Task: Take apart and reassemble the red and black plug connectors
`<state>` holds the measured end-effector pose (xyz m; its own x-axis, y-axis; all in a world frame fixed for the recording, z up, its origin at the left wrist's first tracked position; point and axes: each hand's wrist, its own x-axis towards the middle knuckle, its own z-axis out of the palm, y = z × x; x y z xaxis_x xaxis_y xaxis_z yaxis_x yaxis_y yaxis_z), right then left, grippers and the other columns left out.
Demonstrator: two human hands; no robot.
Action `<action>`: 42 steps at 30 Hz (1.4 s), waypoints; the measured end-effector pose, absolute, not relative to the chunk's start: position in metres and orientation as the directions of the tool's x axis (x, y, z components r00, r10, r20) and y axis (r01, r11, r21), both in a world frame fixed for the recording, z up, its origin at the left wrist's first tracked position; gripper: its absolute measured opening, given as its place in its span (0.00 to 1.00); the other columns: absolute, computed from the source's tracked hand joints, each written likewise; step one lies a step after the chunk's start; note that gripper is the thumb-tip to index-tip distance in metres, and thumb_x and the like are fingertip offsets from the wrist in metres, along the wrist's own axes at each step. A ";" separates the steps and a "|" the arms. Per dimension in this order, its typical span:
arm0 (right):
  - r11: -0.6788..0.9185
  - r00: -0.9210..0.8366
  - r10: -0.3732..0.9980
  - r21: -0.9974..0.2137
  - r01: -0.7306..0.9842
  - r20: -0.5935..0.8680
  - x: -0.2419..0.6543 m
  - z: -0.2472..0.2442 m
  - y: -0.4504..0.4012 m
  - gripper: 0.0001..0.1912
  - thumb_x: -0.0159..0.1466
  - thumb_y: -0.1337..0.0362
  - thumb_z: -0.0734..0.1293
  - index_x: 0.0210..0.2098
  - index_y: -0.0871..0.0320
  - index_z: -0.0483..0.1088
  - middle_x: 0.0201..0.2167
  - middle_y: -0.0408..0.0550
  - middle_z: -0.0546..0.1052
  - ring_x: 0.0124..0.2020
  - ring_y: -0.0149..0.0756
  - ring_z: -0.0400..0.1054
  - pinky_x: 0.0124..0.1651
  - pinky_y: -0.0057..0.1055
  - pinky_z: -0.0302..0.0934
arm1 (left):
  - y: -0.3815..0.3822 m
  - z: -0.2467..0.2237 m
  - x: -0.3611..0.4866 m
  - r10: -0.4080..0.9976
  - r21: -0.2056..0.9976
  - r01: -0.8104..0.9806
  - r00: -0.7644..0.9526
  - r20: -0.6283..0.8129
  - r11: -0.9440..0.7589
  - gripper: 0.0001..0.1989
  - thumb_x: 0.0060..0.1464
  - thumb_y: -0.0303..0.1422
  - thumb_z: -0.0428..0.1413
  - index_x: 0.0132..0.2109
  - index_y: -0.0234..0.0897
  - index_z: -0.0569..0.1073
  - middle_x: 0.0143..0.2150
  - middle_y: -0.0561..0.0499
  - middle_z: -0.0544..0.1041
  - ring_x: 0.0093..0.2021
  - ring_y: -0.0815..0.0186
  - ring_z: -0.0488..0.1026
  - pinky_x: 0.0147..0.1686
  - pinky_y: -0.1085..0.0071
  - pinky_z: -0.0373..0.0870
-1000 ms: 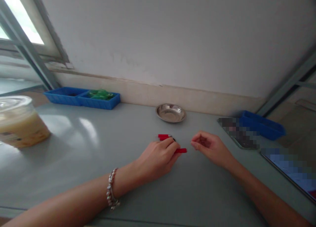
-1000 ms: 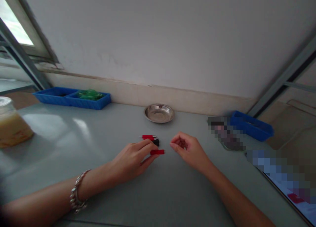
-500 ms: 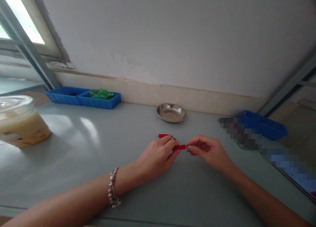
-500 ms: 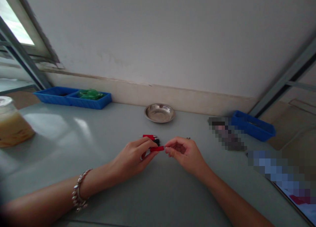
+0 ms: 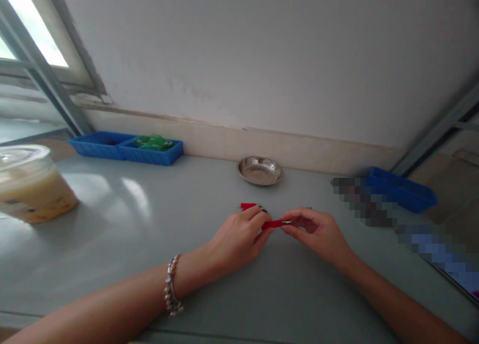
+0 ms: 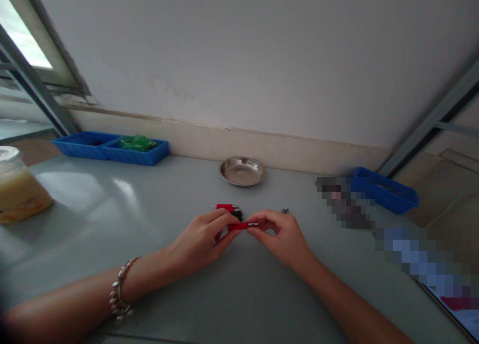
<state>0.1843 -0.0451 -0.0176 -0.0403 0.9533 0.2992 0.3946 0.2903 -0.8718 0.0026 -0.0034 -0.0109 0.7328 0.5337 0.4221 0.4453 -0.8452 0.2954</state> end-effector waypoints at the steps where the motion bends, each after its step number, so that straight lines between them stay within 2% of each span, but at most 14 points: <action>1: 0.293 -0.033 0.952 -0.871 0.394 0.305 0.184 -0.018 -0.045 0.06 0.51 0.63 0.67 0.29 0.57 0.71 0.25 0.45 0.76 0.28 0.33 0.70 0.34 0.32 0.66 | -0.003 -0.011 0.003 0.533 0.299 0.443 0.732 0.424 -0.845 0.09 0.57 0.32 0.46 0.38 0.33 0.68 0.33 0.48 0.70 0.26 0.70 0.67 0.28 0.73 0.66; 7: 0.246 -0.032 0.965 -0.860 0.448 0.259 0.185 -0.016 -0.045 0.07 0.53 0.61 0.66 0.30 0.57 0.71 0.23 0.44 0.75 0.24 0.31 0.68 0.29 0.28 0.64 | -0.004 -0.010 0.003 0.532 0.290 0.447 0.738 0.415 -0.846 0.09 0.57 0.32 0.46 0.39 0.33 0.68 0.34 0.48 0.71 0.28 0.69 0.68 0.29 0.72 0.67; 12: 0.279 -0.138 0.959 -0.756 0.592 0.246 0.188 -0.012 -0.046 0.14 0.59 0.58 0.59 0.23 0.58 0.69 0.19 0.43 0.72 0.21 0.28 0.64 0.25 0.25 0.58 | -0.005 -0.011 0.003 0.520 0.247 0.458 0.751 0.407 -0.854 0.09 0.57 0.31 0.45 0.40 0.34 0.68 0.35 0.47 0.71 0.33 0.65 0.69 0.32 0.70 0.68; 14: 0.295 -0.151 0.954 -0.721 0.626 0.259 0.188 -0.012 -0.046 0.13 0.60 0.57 0.59 0.28 0.58 0.70 0.19 0.42 0.72 0.21 0.29 0.64 0.25 0.25 0.57 | -0.004 -0.010 0.003 0.521 0.245 0.460 0.752 0.405 -0.854 0.09 0.57 0.31 0.45 0.40 0.33 0.68 0.35 0.47 0.71 0.33 0.65 0.69 0.32 0.70 0.68; 16: 0.312 -0.135 0.946 -0.710 0.631 0.295 0.187 -0.013 -0.047 0.11 0.57 0.58 0.62 0.36 0.57 0.69 0.22 0.42 0.73 0.22 0.30 0.64 0.27 0.26 0.58 | -0.003 -0.010 0.003 0.529 0.255 0.464 0.746 0.404 -0.849 0.09 0.57 0.31 0.45 0.40 0.33 0.68 0.35 0.47 0.71 0.31 0.66 0.69 0.31 0.70 0.68; 18: 0.330 -0.119 0.935 -0.702 0.631 0.333 0.187 -0.014 -0.047 0.12 0.55 0.60 0.64 0.38 0.57 0.67 0.23 0.42 0.74 0.24 0.30 0.65 0.28 0.26 0.59 | -0.002 -0.010 0.002 0.533 0.263 0.464 0.740 0.410 -0.846 0.08 0.57 0.31 0.46 0.39 0.33 0.68 0.35 0.47 0.71 0.31 0.66 0.69 0.31 0.71 0.68; 22: 0.332 -0.108 0.933 -0.700 0.633 0.344 0.187 -0.016 -0.047 0.06 0.56 0.62 0.63 0.32 0.57 0.68 0.22 0.42 0.73 0.24 0.30 0.67 0.30 0.26 0.60 | -0.002 -0.010 0.002 0.520 0.252 0.455 0.747 0.414 -0.854 0.09 0.57 0.31 0.45 0.40 0.33 0.67 0.35 0.47 0.71 0.33 0.65 0.69 0.32 0.70 0.68; 29: 0.363 -0.153 0.923 -0.664 0.654 0.354 0.187 -0.016 -0.047 0.07 0.58 0.62 0.62 0.32 0.58 0.67 0.22 0.42 0.73 0.23 0.30 0.66 0.29 0.26 0.60 | -0.002 -0.011 0.002 0.499 0.243 0.436 0.756 0.424 -0.867 0.09 0.58 0.32 0.44 0.39 0.34 0.67 0.33 0.48 0.70 0.30 0.67 0.69 0.30 0.71 0.68; 34: 0.386 -0.196 0.914 -0.612 0.691 0.356 0.187 -0.013 -0.049 0.08 0.59 0.60 0.60 0.31 0.57 0.67 0.22 0.42 0.72 0.23 0.29 0.65 0.28 0.25 0.58 | -0.003 -0.010 0.002 0.495 0.214 0.447 0.758 0.425 -0.868 0.09 0.58 0.31 0.44 0.39 0.34 0.67 0.34 0.48 0.71 0.33 0.65 0.70 0.31 0.70 0.69; 42: 0.349 -0.196 0.933 -0.632 0.692 0.301 0.186 -0.010 -0.050 0.10 0.59 0.60 0.60 0.28 0.59 0.67 0.21 0.42 0.72 0.22 0.28 0.64 0.27 0.24 0.57 | -0.004 -0.008 0.001 0.481 0.165 0.457 0.768 0.422 -0.874 0.07 0.57 0.30 0.46 0.39 0.33 0.67 0.34 0.49 0.71 0.30 0.65 0.70 0.28 0.71 0.69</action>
<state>0.1857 -0.0499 -0.0105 -0.1962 0.9334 0.3005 0.6918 0.3489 -0.6321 0.0011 -0.0038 -0.0082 0.7682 0.4810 0.4225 0.4567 -0.8742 0.1648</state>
